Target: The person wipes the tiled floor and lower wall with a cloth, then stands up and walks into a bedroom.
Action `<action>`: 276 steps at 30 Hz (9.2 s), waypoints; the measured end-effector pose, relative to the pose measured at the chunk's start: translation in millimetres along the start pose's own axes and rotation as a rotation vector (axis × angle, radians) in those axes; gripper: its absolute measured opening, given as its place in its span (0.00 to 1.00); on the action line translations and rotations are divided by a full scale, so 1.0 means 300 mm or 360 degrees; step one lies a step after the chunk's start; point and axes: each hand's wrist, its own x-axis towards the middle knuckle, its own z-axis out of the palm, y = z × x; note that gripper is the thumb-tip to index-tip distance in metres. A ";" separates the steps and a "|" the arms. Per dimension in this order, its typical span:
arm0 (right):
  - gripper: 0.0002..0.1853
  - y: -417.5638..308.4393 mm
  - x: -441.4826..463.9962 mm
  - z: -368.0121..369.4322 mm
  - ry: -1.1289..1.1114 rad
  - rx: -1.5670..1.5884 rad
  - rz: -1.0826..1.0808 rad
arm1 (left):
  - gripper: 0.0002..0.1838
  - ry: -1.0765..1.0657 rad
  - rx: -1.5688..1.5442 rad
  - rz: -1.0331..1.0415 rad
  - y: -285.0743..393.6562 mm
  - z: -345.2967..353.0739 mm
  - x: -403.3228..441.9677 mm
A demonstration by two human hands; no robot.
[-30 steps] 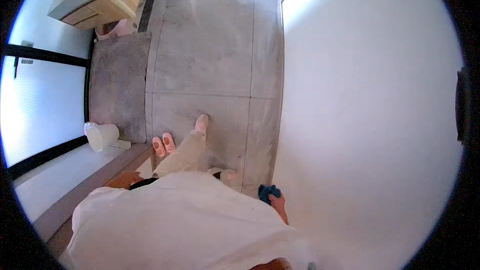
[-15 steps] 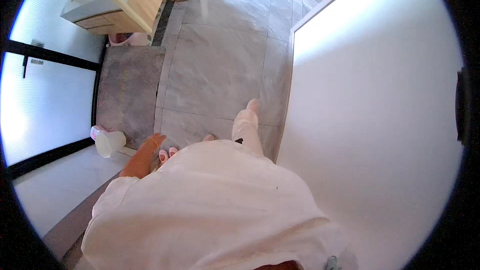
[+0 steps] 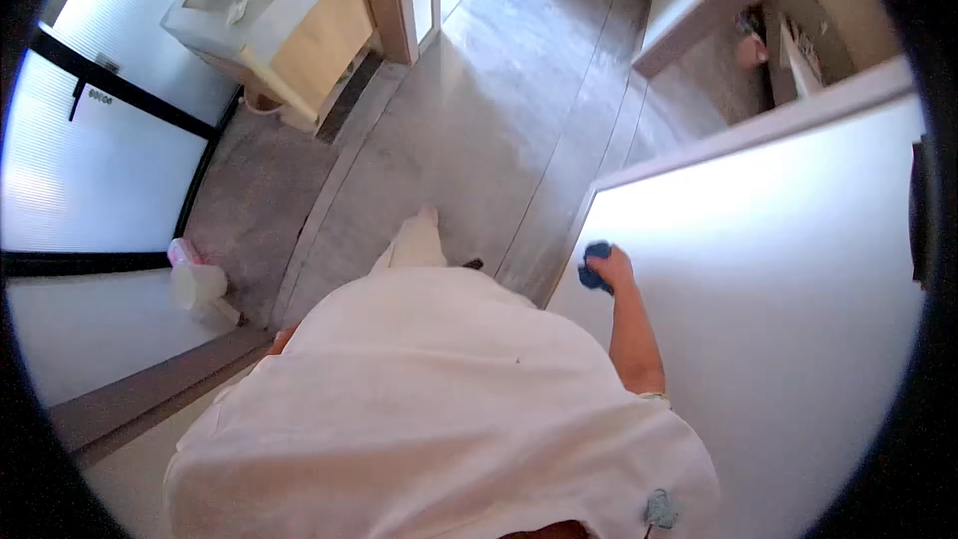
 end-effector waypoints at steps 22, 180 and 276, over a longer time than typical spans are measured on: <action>0.35 -0.224 1.144 -0.535 -0.0514 0.0382 0.1169 | 0.26 0.0690 0.0138 0.0393 2.054 -1.818 0.958; 0.35 -2.730 5.505 0.355 0.0189 -0.1024 -0.1592 | 0.29 -0.0599 -0.1701 0.1091 4.551 -2.354 2.707; 0.26 -4.942 5.059 -1.352 -0.0457 -0.0036 -0.1123 | 0.14 0.0356 -0.1965 0.0624 3.633 -5.155 1.611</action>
